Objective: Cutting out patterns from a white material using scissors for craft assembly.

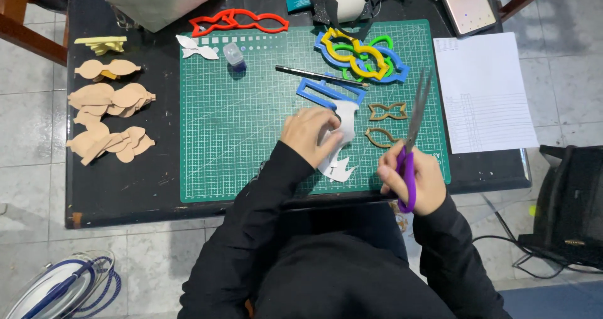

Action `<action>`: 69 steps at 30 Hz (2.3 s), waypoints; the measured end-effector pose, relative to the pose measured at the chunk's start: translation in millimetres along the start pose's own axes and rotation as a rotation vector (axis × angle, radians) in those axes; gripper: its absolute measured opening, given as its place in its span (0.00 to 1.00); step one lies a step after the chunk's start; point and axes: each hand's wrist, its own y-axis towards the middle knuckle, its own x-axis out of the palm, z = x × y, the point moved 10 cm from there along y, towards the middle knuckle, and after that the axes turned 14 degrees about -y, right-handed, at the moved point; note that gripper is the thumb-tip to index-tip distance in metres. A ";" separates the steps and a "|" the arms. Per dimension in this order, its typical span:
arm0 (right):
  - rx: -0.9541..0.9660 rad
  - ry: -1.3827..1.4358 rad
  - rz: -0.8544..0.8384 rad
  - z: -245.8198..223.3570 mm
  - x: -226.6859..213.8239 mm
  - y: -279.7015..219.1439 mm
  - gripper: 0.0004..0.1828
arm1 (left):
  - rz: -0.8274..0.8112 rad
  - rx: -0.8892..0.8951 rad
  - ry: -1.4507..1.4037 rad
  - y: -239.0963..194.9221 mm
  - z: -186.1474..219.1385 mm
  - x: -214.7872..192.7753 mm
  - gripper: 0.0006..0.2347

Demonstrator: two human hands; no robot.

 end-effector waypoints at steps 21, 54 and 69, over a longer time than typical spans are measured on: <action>-0.104 0.255 0.247 -17.1 -52.9 33.6 0.19 | -0.265 0.259 -0.380 -5.1 88.5 -53.0 0.14; -0.002 -0.280 -0.074 -47.2 56.4 13.1 0.16 | 0.308 -0.441 -0.926 -106.1 2.1 -61.5 0.15; 0.058 0.230 0.009 -37.5 49.1 9.5 0.16 | 0.346 -0.242 -0.841 -101.6 52.9 -74.3 0.20</action>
